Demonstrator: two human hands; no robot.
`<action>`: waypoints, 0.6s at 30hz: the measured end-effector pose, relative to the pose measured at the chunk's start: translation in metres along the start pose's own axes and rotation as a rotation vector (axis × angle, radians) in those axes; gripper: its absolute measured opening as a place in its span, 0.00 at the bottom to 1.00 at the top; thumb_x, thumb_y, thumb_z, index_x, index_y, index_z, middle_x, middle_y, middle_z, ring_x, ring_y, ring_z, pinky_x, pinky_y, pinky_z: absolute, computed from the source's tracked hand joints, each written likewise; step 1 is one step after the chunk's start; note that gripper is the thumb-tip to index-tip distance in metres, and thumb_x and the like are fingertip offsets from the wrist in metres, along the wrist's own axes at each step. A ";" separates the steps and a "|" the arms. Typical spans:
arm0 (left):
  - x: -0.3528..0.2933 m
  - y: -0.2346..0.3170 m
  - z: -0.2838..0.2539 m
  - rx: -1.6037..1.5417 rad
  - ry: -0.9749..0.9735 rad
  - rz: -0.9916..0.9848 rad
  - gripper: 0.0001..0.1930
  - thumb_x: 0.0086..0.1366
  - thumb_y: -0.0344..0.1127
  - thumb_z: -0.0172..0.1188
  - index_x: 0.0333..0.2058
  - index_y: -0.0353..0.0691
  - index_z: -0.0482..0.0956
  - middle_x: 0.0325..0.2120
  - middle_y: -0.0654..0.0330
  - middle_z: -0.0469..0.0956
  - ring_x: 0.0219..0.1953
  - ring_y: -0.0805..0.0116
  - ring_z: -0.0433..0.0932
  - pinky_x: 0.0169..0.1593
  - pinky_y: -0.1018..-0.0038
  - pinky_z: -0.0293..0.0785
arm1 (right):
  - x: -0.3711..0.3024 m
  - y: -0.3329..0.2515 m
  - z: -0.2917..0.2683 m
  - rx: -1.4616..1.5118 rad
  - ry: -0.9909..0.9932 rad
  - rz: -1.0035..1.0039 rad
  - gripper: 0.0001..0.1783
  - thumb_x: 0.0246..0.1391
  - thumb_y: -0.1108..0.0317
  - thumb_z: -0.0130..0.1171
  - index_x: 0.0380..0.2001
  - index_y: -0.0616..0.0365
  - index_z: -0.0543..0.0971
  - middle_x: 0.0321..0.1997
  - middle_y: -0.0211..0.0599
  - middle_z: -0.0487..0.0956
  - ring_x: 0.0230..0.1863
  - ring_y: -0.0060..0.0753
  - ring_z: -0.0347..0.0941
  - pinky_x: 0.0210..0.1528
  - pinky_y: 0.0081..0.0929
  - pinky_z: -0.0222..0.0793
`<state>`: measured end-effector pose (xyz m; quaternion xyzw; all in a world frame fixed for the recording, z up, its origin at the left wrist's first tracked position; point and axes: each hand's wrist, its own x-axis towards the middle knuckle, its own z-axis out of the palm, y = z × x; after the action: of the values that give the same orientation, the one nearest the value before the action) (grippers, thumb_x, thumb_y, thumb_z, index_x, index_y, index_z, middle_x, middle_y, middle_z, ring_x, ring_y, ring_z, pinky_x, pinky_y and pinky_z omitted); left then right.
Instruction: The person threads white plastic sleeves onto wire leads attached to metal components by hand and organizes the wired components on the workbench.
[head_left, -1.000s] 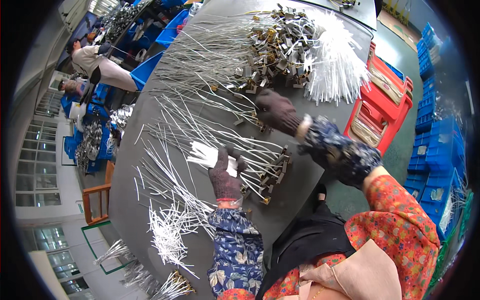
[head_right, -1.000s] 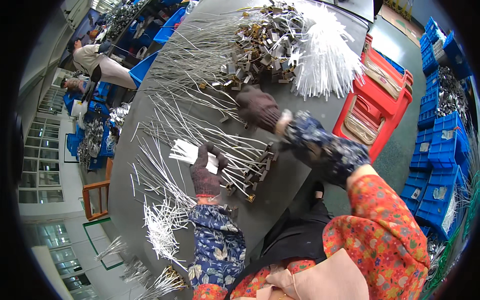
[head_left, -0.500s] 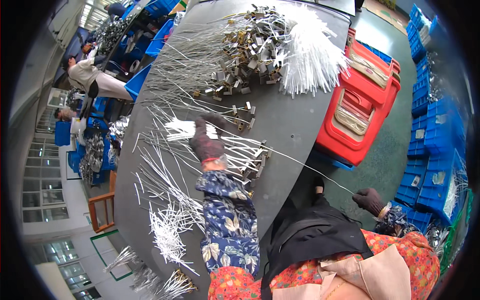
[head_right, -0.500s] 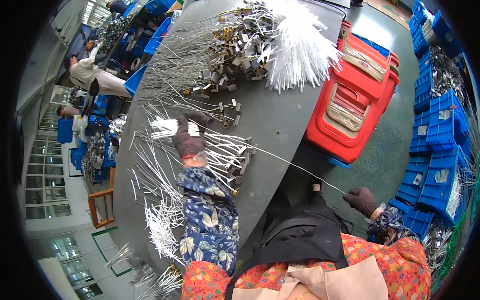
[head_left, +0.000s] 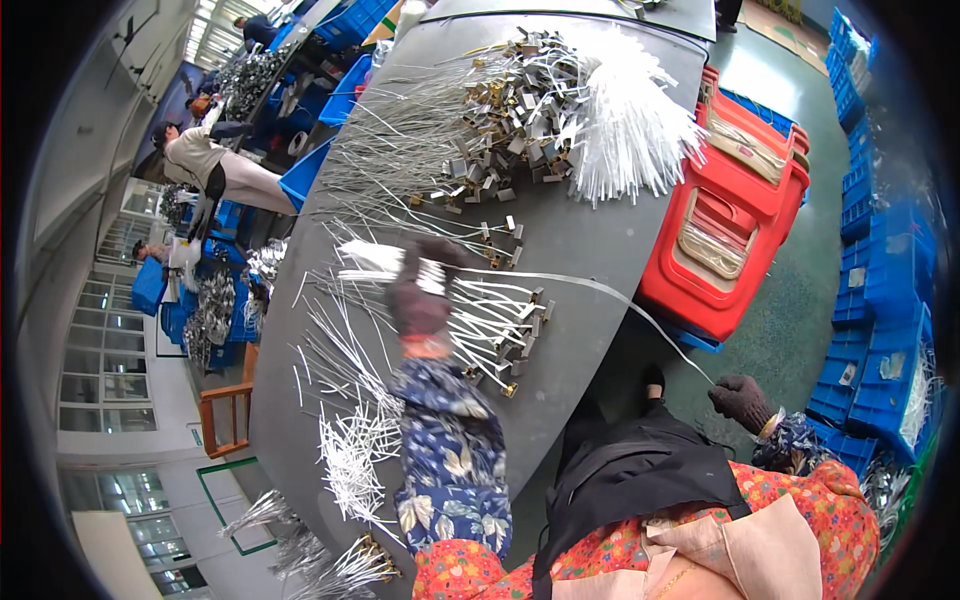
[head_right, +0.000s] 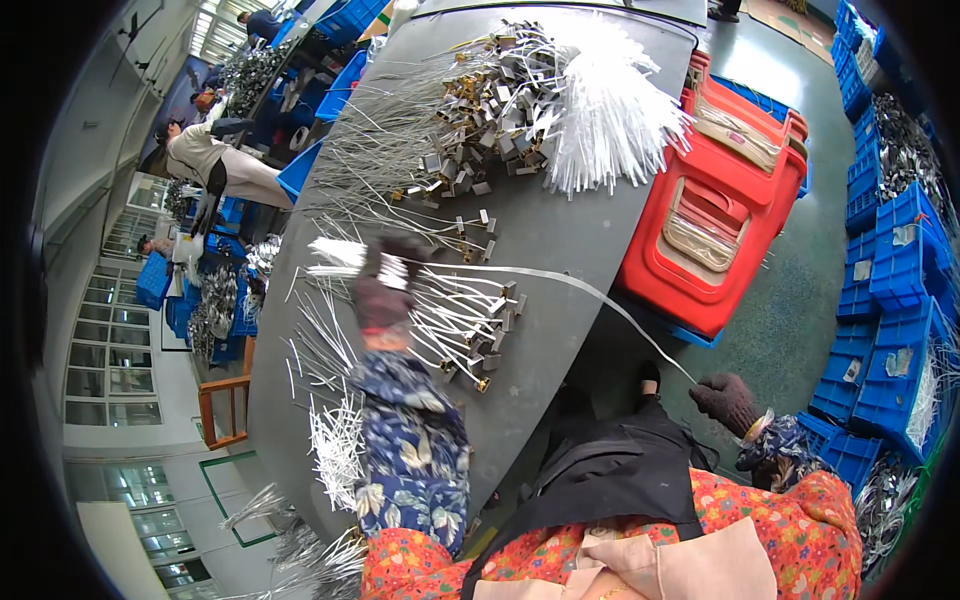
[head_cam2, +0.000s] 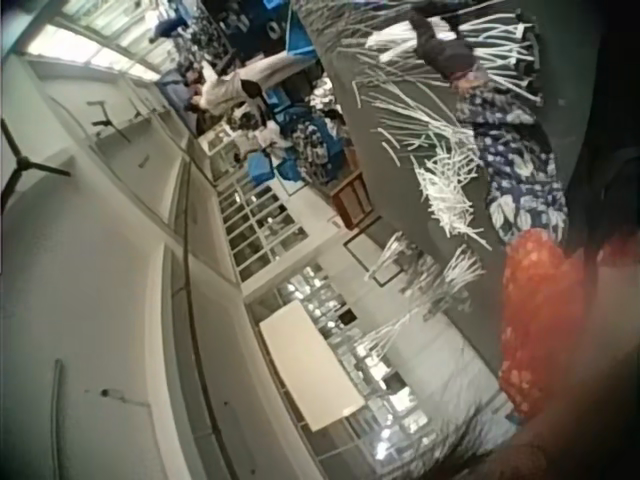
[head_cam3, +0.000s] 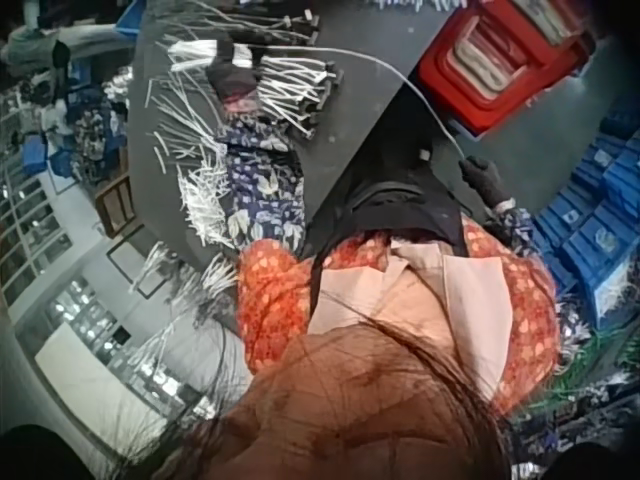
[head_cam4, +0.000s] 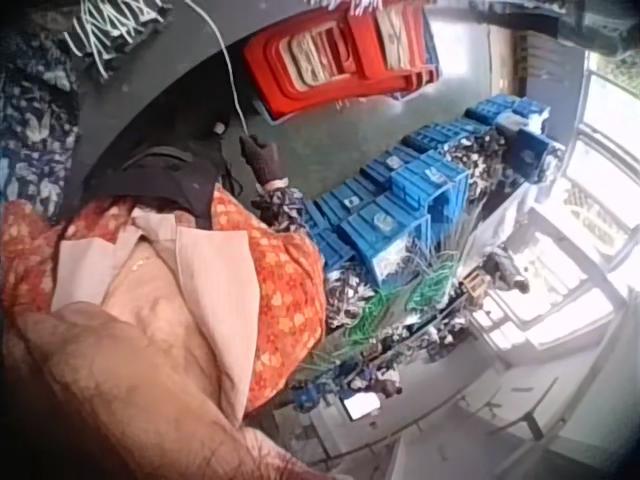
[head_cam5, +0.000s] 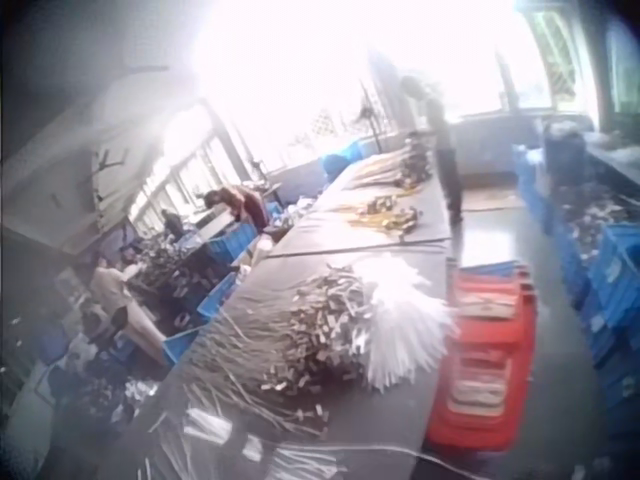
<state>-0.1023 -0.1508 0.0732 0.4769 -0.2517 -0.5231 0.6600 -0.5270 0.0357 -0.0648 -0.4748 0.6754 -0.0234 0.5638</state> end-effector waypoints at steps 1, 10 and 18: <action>-0.020 -0.017 0.015 0.135 0.092 -0.068 0.15 0.68 0.41 0.51 0.38 0.33 0.78 0.31 0.54 0.80 0.32 0.65 0.79 0.37 0.71 0.78 | 0.004 0.002 0.003 0.191 -0.011 0.034 0.18 0.49 0.55 0.56 0.26 0.62 0.78 0.19 0.35 0.75 0.24 0.28 0.71 0.29 0.29 0.67; -0.012 -0.029 -0.059 0.097 0.350 -0.186 0.18 0.63 0.48 0.60 0.34 0.35 0.75 0.12 0.70 0.61 0.13 0.75 0.60 0.14 0.76 0.55 | 0.007 0.047 -0.004 -0.693 0.168 -0.444 0.15 0.46 0.56 0.62 0.23 0.58 0.79 0.21 0.45 0.76 0.24 0.48 0.72 0.28 0.40 0.67; -0.009 -0.033 -0.072 -0.092 0.260 0.032 0.15 0.66 0.44 0.56 0.35 0.36 0.76 0.26 0.58 0.77 0.26 0.66 0.78 0.33 0.68 0.79 | 0.001 0.029 -0.010 -0.412 -0.049 -0.069 0.17 0.44 0.54 0.62 0.27 0.59 0.80 0.22 0.49 0.76 0.26 0.49 0.73 0.30 0.42 0.65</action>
<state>-0.0599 -0.1155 0.0152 0.5060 -0.1474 -0.4573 0.7163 -0.5525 0.0463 -0.0784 -0.6034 0.6352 0.1074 0.4700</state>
